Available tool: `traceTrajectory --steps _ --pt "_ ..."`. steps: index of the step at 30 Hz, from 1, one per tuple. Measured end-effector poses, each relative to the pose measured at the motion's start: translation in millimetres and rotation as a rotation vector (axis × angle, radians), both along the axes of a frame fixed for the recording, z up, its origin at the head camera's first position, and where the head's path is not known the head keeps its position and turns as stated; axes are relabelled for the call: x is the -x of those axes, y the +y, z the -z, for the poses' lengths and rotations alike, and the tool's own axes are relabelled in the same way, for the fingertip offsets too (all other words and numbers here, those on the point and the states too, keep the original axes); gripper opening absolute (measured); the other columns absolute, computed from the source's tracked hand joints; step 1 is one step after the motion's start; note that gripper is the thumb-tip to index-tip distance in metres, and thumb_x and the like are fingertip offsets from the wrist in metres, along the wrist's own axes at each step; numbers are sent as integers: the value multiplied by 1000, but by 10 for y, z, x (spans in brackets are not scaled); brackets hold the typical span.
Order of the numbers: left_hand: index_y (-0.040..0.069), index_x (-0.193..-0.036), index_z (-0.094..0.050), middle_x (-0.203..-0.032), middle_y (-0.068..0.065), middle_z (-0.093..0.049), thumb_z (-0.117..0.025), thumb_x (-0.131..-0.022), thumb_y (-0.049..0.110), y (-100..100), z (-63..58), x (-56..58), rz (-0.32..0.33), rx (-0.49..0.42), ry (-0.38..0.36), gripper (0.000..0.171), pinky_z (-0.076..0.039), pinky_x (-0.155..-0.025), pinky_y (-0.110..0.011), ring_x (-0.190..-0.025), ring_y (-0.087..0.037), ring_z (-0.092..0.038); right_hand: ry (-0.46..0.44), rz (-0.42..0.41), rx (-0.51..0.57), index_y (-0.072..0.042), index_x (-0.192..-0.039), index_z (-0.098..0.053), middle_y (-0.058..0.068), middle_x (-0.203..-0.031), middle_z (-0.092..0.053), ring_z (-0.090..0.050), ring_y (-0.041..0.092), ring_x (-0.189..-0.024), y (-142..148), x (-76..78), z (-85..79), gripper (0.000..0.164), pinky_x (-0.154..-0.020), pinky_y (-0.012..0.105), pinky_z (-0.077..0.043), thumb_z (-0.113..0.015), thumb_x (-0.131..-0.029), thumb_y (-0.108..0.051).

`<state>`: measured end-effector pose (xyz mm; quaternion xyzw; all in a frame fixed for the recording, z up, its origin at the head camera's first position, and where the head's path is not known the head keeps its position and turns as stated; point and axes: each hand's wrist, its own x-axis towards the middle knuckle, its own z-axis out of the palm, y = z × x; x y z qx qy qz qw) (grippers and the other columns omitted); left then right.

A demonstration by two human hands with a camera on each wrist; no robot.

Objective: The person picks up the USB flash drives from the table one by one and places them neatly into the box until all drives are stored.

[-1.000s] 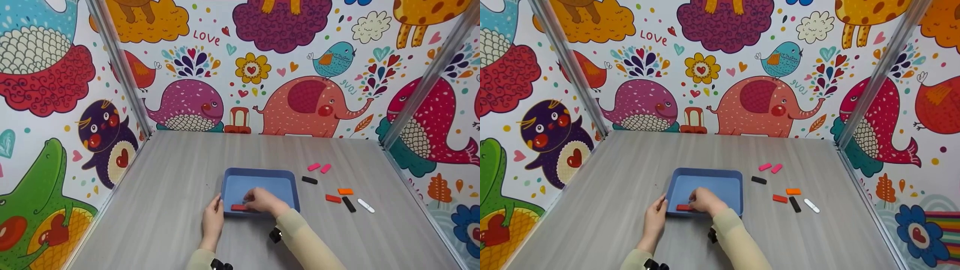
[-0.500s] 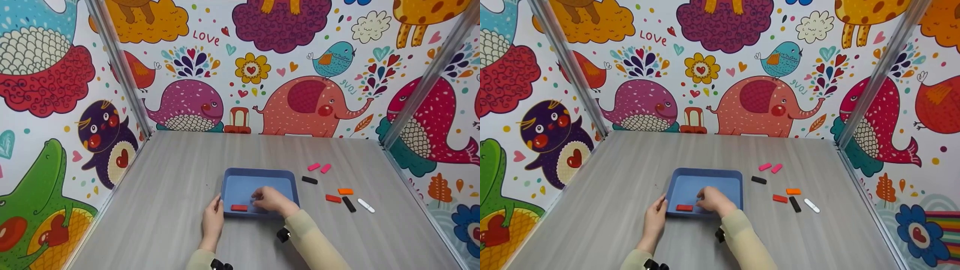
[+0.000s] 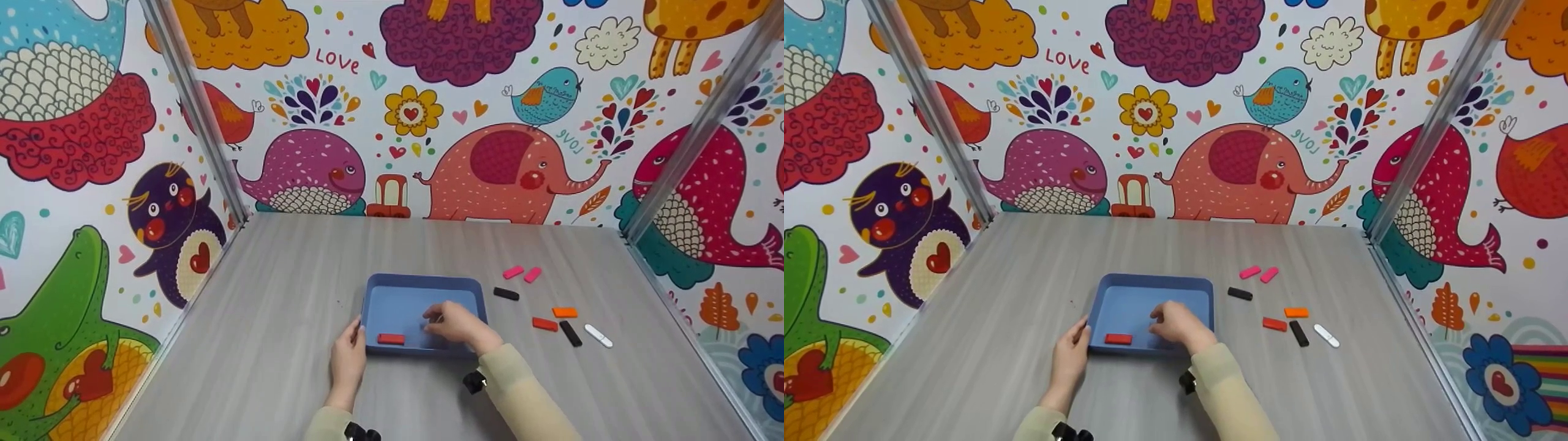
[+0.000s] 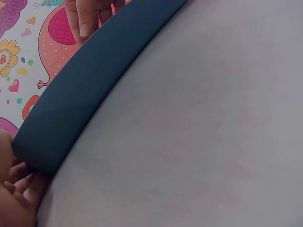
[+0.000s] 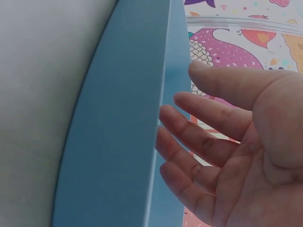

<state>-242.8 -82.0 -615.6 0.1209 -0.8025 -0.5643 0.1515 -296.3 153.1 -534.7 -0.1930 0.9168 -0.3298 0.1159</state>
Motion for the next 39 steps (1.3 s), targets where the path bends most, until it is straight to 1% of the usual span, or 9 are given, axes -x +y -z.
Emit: traceTrajectory --steps 4,10,18,21,25,33,39 --pt "0 -137 -65 -133 -22 -68 -58 -105 14 1 -9 -9 5 2 11 36 -55 -103 -52 -125 -38 -65 11 3 5 4 -115 -74 11 -100 -74 -67 21 -91 66 -6 -28 27 -85 45 -58 -74 -92 -10" --pt "-1 -138 -64 -135 -23 -67 -58 -104 13 1 0 1 16 -18 24 36 -55 -103 -51 -126 -37 -65 41 0 16 5 -112 -74 11 -95 -74 -68 22 -89 166 -18 -53 25 -79 41 -58 -73 -92 -9" --pt "1 -137 -65 -134 -22 -68 -59 -104 14 0 10 5 10 -4 12 36 -54 -104 -51 -125 -36 -66 46 19 21 5 -115 -73 12 -99 -74 -68 24 -91 324 -27 -76 26 -78 39 -58 -73 -93 -8" --pt "1 -137 -65 -133 -22 -69 -59 -104 14 1 8 8 7 1 12 36 -54 -104 -52 -125 -36 -66 53 29 17 5 -115 -73 13 -100 -74 -68 25 -92 391 -24 -76 26 -79 41 -59 -72 -93 -9" --pt "2 -137 -65 -134 -21 -68 -59 -104 14 0 7 10 7 -3 11 36 -54 -105 -52 -126 -36 -65 72 25 36 8 -114 -73 16 -100 -74 -69 28 -91 475 -30 -67 27 -79 44 -59 -73 -92 -8" --pt "1 -137 -65 -135 -21 -68 -59 -104 14 -2 13 9 12 -9 10 36 -54 -105 -51 -127 -37 -64 66 56 58 8 -115 -72 18 -102 -74 -68 27 -92 626 -64 -75 28 -80 43 -60 -73 -92 -8" --pt "1 -137 -65 -134 -22 -68 -59 -104 13 3 26 5 9 -19 18 35 -55 -103 -50 -125 -36 -66 74 53 63 8 -118 -71 25 -109 -73 -69 31 -96 745 -86 -94 31 -83 46 -60 -73 -93 -9"
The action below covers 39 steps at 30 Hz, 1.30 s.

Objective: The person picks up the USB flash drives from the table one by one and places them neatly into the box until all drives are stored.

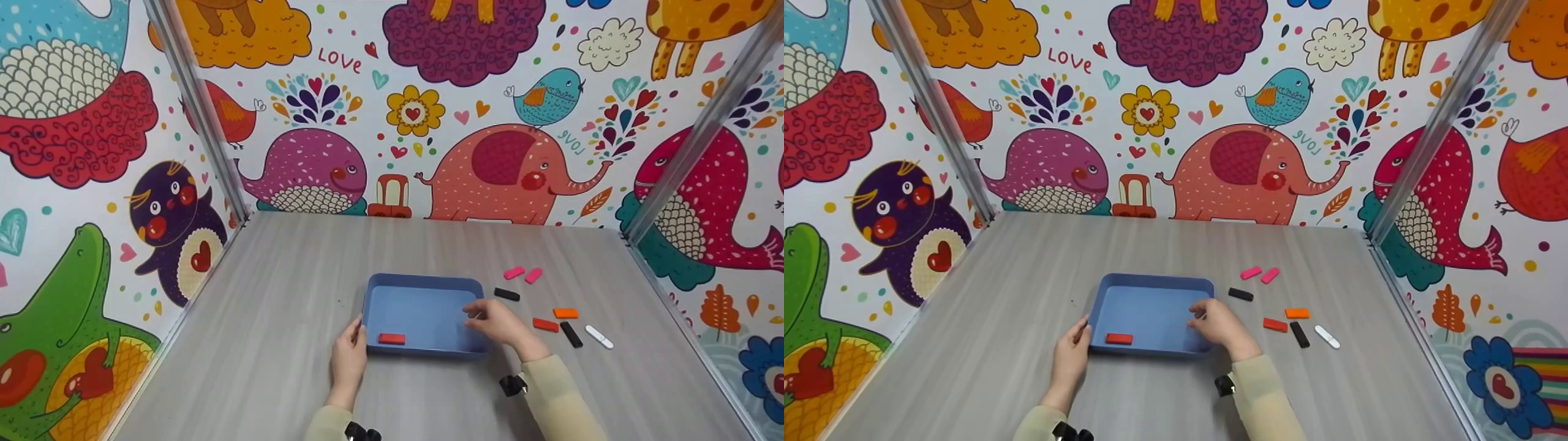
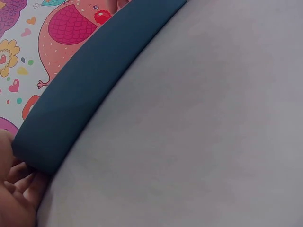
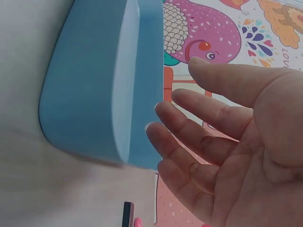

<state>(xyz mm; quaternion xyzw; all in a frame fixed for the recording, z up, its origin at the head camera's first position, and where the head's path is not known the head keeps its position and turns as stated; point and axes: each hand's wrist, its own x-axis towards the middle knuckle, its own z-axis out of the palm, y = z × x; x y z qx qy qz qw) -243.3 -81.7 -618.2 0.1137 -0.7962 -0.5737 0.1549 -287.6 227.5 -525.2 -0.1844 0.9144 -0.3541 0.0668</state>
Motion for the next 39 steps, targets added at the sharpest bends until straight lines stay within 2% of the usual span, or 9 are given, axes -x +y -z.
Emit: traceTrajectory --steps 7,12,23,31,39 --pt "0 -137 -65 -135 -22 -68 -59 -104 11 3 1 -3 2 -11 -3 35 -56 -103 -50 -125 -36 -65 -63 94 27 6 -122 -70 20 -110 -72 -67 23 -90 153 -47 -42 32 -74 36 -62 -73 -94 -9" --pt "0 -137 -64 -136 -22 -67 -58 -105 12 -2 -4 -6 4 -19 -5 36 -55 -103 -50 -127 -36 -65 -54 124 25 5 -122 -71 17 -108 -73 -66 22 -90 287 -51 -35 31 -71 29 -57 -72 -94 -9" --pt "2 -138 -64 -137 -20 -67 -58 -105 14 -4 -8 -2 5 -2 -18 35 -54 -106 -50 -128 -35 -64 -89 274 6 2 -124 -70 16 -111 -73 -66 23 -95 542 -70 25 31 -77 31 -57 -71 -96 -12" --pt "4 -139 -64 -137 -21 -67 -59 -105 16 -6 -15 -18 7 -4 -21 37 -54 -105 -50 -127 -35 -64 -67 294 8 4 -125 -69 19 -111 -73 -67 28 -99 707 -104 15 31 -81 35 -58 -69 -97 -11" --pt "4 -139 -64 -137 -21 -67 -58 -105 15 -4 -15 -13 4 4 -20 36 -54 -105 -50 -127 -35 -65 -7 309 59 9 -123 -68 20 -107 -74 -68 25 -95 900 -127 66 32 -74 24 -52 -69 -96 -7"
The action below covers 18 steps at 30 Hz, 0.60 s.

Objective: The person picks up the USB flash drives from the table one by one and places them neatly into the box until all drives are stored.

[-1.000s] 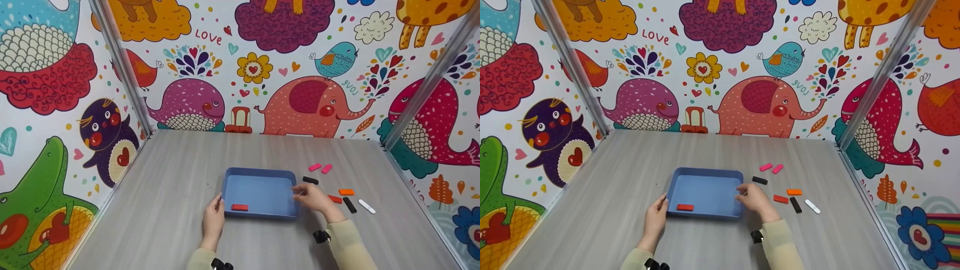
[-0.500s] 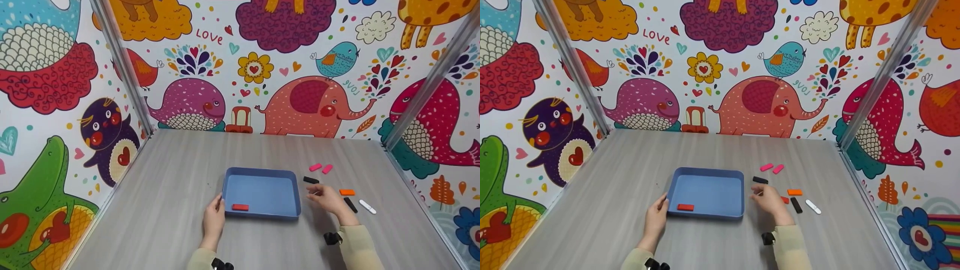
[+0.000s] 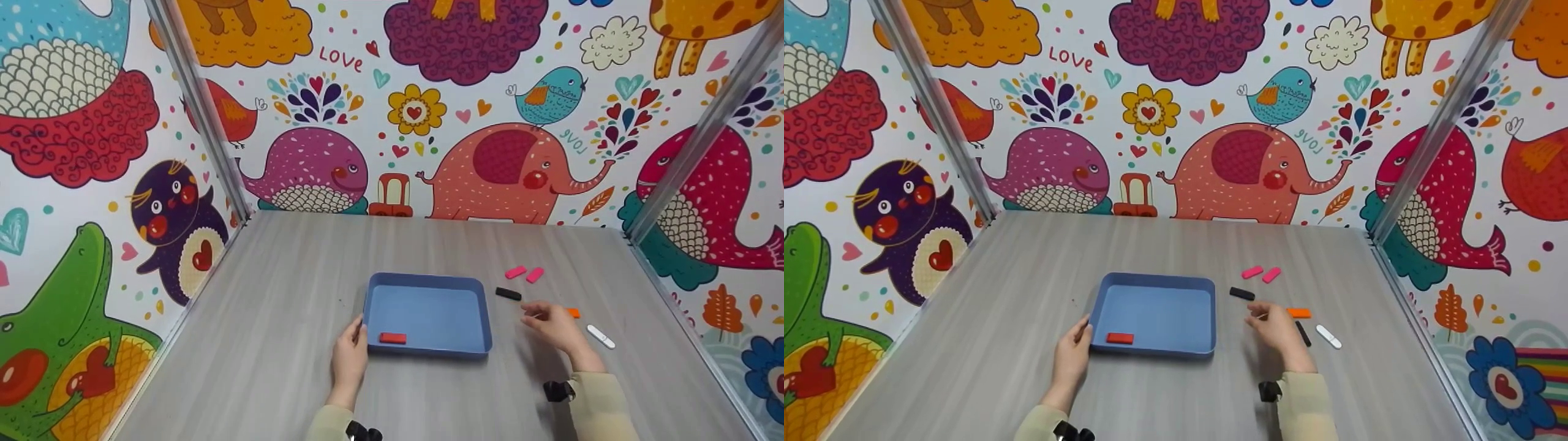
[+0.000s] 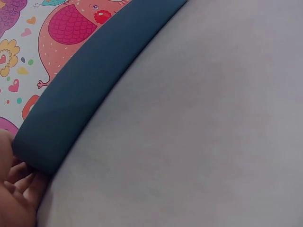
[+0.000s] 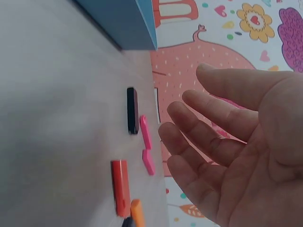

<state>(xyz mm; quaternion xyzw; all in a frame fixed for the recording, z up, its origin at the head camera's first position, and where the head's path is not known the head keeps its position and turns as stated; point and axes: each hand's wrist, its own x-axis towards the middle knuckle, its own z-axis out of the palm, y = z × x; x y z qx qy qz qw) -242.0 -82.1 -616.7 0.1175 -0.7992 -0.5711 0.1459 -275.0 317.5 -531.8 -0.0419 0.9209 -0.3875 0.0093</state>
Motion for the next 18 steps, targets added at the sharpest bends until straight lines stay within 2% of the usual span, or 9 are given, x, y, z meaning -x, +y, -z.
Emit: traceTrajectory --steps 7,13,18 --pt "2 -139 -63 -138 -21 -66 -58 -105 15 2 -5 7 3 -8 -5 37 -53 -106 -50 -129 -36 -63 43 31 32 13 -119 -68 23 -103 -74 -69 18 -88 139 1 56 30 -71 19 -51 -70 -93 -3" --pt "2 -139 -64 -138 -21 -66 -59 -105 14 2 -2 1 0 -16 0 36 -54 -106 -50 -129 -36 -63 12 99 29 11 -122 -68 24 -108 -74 -69 12 -88 230 -18 100 32 -72 18 -51 -70 -95 -7" --pt "2 -137 -65 -135 -21 -68 -59 -104 14 -1 4 2 -7 -7 15 35 -55 -103 -50 -126 -36 -65 -14 162 -4 9 -125 -67 27 -120 -71 -69 24 -102 315 -29 140 34 -81 24 -51 -66 -97 -10"
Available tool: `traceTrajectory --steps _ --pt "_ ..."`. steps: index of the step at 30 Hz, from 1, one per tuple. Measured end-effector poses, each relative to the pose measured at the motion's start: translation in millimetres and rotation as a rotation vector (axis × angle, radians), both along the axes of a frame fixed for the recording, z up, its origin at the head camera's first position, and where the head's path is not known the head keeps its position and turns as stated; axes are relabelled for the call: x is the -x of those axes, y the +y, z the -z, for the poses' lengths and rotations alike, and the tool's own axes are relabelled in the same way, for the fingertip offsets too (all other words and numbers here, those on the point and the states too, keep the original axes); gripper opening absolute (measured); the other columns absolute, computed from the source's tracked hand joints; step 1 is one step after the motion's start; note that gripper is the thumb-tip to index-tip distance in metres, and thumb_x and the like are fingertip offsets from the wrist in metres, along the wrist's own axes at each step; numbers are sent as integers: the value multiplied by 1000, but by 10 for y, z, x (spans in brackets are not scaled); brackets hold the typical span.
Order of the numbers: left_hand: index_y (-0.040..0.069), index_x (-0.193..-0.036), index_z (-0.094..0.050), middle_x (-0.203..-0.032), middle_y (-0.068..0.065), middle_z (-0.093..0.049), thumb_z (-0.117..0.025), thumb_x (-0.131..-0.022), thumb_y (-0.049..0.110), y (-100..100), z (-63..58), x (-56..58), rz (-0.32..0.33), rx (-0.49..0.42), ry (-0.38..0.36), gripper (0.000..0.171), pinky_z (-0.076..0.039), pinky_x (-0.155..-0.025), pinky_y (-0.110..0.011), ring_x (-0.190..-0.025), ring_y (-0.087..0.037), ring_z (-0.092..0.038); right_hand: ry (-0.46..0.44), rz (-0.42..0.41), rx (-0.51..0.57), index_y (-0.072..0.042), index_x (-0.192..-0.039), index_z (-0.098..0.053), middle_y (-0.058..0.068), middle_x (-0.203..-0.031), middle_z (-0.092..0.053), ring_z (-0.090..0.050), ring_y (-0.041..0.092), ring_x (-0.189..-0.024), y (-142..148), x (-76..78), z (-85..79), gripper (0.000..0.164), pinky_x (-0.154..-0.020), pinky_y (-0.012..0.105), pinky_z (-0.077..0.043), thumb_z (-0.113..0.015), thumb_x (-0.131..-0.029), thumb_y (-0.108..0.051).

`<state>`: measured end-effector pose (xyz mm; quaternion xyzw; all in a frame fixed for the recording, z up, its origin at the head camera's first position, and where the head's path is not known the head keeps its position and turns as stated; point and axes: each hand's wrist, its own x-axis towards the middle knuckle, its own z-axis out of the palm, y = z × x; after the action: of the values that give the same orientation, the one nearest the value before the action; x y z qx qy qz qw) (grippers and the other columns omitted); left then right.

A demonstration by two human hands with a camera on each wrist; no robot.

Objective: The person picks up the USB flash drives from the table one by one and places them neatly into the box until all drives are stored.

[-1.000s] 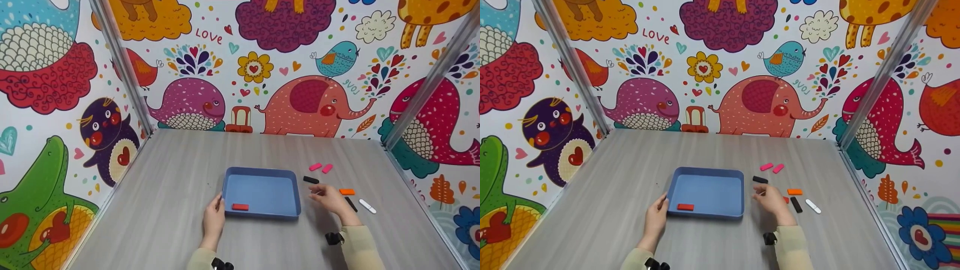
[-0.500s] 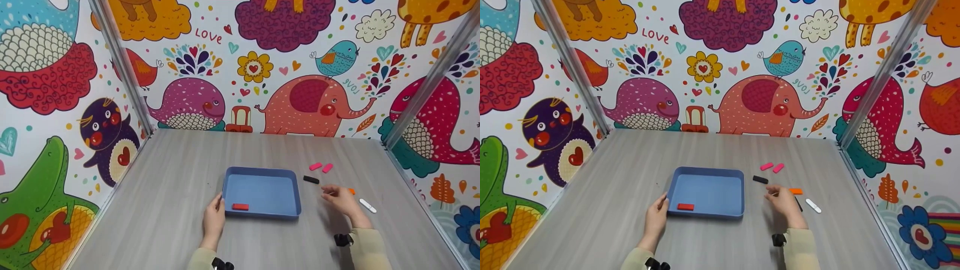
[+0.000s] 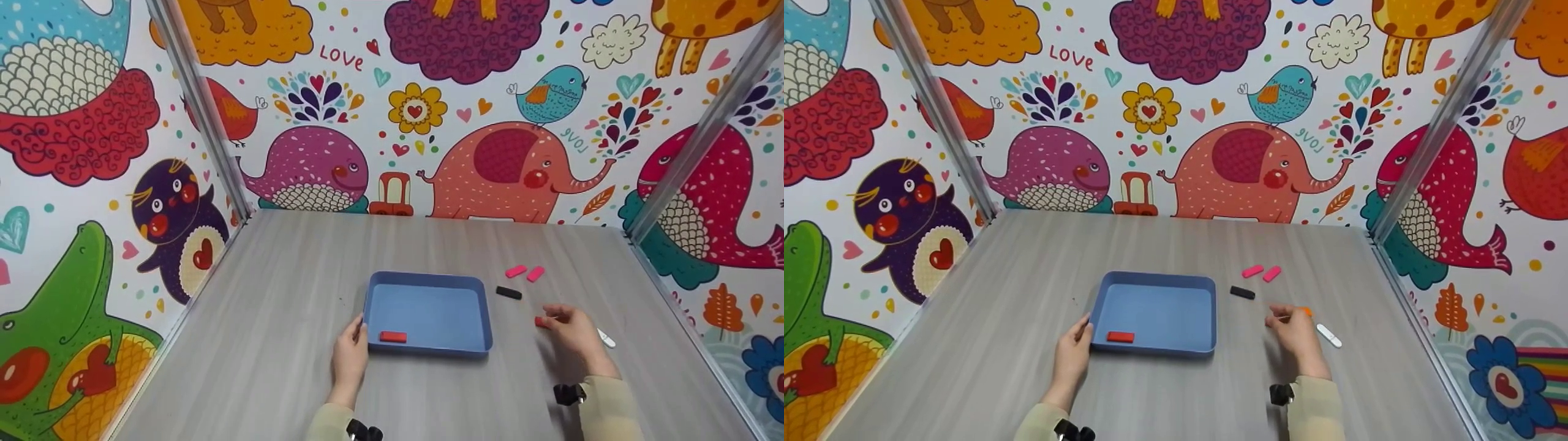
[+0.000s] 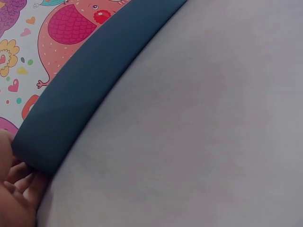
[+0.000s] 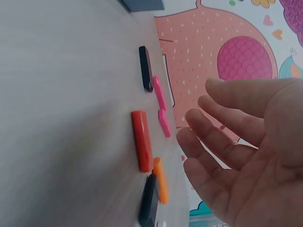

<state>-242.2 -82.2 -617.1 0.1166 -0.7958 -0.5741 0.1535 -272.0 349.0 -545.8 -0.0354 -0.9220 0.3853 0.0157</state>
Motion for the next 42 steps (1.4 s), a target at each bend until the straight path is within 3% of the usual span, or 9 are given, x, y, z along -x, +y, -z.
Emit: traceTrajectory --steps 6,15,26,42 --pt "1 -136 -66 -134 -21 -68 -60 -104 14 0 -6 2 -7 -2 8 35 -55 -103 -50 -125 -36 -66 -26 49 0 8 -130 -64 30 -128 -66 -63 40 -117 95 1 59 36 -89 32 -50 -62 -99 -10" --pt "2 -136 -66 -133 -20 -69 -60 -104 14 7 -2 3 -15 10 -8 35 -55 -103 -51 -125 -35 -66 -4 142 18 6 -130 -65 29 -127 -67 -64 35 -111 168 -7 139 35 -78 22 -47 -64 -99 -11" --pt "3 -136 -66 -134 -19 -69 -60 -104 14 10 -6 1 -16 6 -20 35 -55 -104 -51 -126 -34 -66 -32 236 45 14 -132 -57 36 -134 -58 -57 49 -121 218 -34 241 39 -97 51 -49 -59 -99 -7" --pt "4 -137 -66 -134 -19 -69 -59 -105 16 7 2 3 -11 22 -10 35 -54 -104 -51 -126 -34 -66 -15 285 7 17 -132 -57 39 -130 -60 -59 51 -117 253 -51 344 40 -94 54 -55 -62 -98 -3"
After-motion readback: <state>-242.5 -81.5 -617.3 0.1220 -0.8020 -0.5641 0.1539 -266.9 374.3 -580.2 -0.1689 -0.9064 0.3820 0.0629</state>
